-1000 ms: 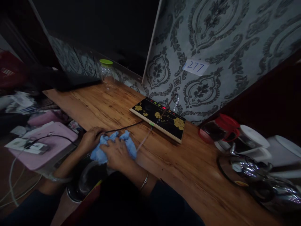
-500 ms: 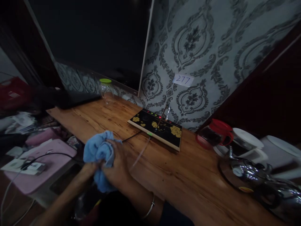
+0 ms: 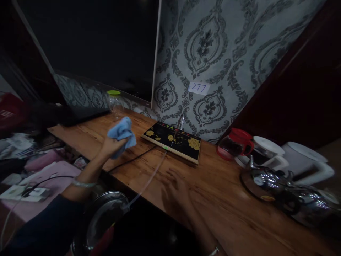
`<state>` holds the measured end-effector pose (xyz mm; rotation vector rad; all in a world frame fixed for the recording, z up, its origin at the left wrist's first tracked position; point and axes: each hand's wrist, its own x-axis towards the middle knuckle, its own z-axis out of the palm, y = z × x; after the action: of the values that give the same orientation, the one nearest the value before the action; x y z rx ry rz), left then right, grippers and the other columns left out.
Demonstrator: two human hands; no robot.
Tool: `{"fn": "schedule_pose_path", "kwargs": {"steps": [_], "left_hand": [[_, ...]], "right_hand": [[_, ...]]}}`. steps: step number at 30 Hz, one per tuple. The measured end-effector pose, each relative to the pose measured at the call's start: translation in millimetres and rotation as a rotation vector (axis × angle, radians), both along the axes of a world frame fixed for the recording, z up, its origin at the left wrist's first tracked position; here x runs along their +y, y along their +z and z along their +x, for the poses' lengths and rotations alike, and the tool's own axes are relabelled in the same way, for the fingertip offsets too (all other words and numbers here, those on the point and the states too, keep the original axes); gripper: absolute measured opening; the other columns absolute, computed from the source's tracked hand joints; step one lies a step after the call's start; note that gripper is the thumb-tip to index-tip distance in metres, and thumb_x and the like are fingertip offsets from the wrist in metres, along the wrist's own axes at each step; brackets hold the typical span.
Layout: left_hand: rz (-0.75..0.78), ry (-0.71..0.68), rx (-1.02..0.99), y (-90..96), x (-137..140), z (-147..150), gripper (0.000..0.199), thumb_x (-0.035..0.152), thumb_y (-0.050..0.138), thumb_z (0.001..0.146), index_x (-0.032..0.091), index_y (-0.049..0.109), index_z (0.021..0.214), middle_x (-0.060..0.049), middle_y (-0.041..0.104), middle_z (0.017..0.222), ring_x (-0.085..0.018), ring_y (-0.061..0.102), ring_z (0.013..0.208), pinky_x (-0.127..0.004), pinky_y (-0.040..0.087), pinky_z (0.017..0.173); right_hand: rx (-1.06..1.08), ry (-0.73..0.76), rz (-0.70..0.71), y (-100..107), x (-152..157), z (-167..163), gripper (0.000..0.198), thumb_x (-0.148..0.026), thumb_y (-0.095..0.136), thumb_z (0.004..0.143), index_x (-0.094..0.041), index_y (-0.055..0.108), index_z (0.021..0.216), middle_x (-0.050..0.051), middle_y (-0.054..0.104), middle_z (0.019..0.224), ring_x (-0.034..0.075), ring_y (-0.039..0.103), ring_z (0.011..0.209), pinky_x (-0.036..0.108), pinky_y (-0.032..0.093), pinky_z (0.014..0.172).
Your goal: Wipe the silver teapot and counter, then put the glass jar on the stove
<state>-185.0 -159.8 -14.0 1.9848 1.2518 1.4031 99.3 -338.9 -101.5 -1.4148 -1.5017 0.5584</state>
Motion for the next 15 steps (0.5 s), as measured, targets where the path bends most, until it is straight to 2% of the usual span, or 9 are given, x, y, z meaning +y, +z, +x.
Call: {"fn": "schedule_pose_path", "kwargs": {"steps": [3, 5, 7, 10, 13, 15], "left_hand": [[-0.196, -0.076, 0.671, -27.6, 16, 15, 0.069, 0.051, 0.068, 0.073, 0.025, 0.055, 0.136, -0.011, 0.054, 0.143, -0.036, 0.049, 0.131, -0.053, 0.035, 0.111], [-0.273, -0.091, 0.867, -43.6, 16, 24, 0.074, 0.053, 0.072, 0.07, 0.029, 0.054, 0.138, -0.012, 0.047, 0.15, -0.045, 0.045, 0.131, -0.064, 0.032, 0.106], [-0.267, -0.085, 0.899, -52.2, 13, 29, 0.073, 0.051, 0.07, 0.072, 0.028, 0.052, 0.139, -0.015, 0.044, 0.151, -0.048, 0.046, 0.129, -0.068, 0.032, 0.102], [-0.226, -0.087, 0.936, -52.1, 9, 25, 0.067, 0.044, 0.061, 0.078, 0.024, 0.05, 0.141, -0.016, 0.047, 0.146, -0.043, 0.048, 0.127, -0.061, 0.036, 0.103], [-0.197, -0.108, 0.951, -47.7, 6, 8, 0.064, 0.044, 0.059, 0.078, 0.019, 0.053, 0.137, -0.016, 0.052, 0.14, -0.037, 0.05, 0.126, -0.052, 0.039, 0.106], [-0.177, -0.138, 0.893, -47.8, 2, -10, 0.062, 0.048, 0.059, 0.077, 0.017, 0.057, 0.13, -0.016, 0.055, 0.136, -0.035, 0.054, 0.123, -0.047, 0.042, 0.105]], "right_hand": [[-0.021, -0.194, -0.04, -22, -18, 42, 0.035, -0.037, 0.056, 0.081, -0.02, 0.073, 0.106, 0.014, 0.073, 0.116, 0.03, 0.068, 0.109, 0.049, 0.053, 0.096], [-0.054, -0.274, -0.058, -32, -27, 64, 0.037, -0.038, 0.056, 0.081, -0.019, 0.073, 0.107, 0.014, 0.073, 0.116, 0.031, 0.068, 0.109, 0.049, 0.052, 0.098], [-0.1, -0.324, -0.049, -39, -33, 79, 0.036, -0.038, 0.055, 0.08, -0.02, 0.074, 0.104, 0.013, 0.074, 0.114, 0.031, 0.068, 0.108, 0.05, 0.052, 0.098], [-0.175, -0.352, -0.001, -46, -36, 88, 0.032, -0.037, 0.052, 0.079, -0.02, 0.074, 0.096, 0.012, 0.075, 0.107, 0.029, 0.069, 0.103, 0.048, 0.053, 0.094], [-0.231, -0.34, 0.016, -45, -37, 84, 0.033, -0.032, 0.048, 0.081, -0.019, 0.074, 0.097, 0.012, 0.073, 0.105, 0.027, 0.067, 0.101, 0.044, 0.053, 0.092], [-0.254, -0.335, 0.005, -41, -39, 79, 0.033, -0.029, 0.047, 0.083, -0.019, 0.073, 0.099, 0.012, 0.071, 0.106, 0.026, 0.066, 0.102, 0.042, 0.052, 0.092]]}}
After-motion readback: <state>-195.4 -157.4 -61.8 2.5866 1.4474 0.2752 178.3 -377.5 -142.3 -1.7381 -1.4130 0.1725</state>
